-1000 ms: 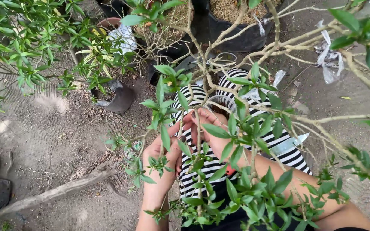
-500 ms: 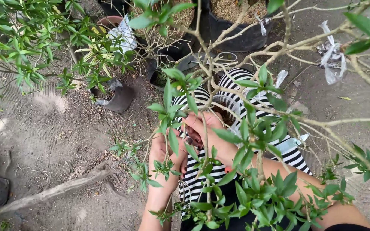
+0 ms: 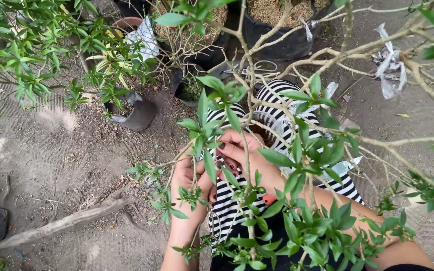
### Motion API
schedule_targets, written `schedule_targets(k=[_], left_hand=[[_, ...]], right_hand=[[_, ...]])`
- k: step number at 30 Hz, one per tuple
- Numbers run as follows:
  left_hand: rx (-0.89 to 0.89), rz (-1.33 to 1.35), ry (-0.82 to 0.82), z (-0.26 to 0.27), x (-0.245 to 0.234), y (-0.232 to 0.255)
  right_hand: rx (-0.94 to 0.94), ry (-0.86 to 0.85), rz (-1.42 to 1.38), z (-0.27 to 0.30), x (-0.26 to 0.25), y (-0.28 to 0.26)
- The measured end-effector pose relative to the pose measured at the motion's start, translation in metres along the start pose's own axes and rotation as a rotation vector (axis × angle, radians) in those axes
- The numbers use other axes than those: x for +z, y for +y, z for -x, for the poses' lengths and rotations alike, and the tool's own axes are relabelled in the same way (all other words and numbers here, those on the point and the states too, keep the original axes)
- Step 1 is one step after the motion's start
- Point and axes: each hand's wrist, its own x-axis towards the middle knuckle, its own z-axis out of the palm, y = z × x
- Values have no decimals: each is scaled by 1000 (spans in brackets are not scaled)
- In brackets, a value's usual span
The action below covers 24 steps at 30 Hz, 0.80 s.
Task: Performing air layering on a plant branch by cutting the bark, applying a soil-filled plastic wrap, and securing it with ties.
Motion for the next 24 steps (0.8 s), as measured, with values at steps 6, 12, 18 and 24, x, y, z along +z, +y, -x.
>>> schedule_targets(k=[6,12,18,24], left_hand=[[-2,-121,-28,-5,-5,9],[49,-149,-38,-18,-19,2],[23,-23,-70,-15,-12,10],[28,60,-128,-16,-13,4]], right_hand=[[18,-147,477,13,-2,-1],[-367,-360,784,29,12,-10],[-438,-186,743,21,5,-34],[-343,-76,1287,24,-2,-30]])
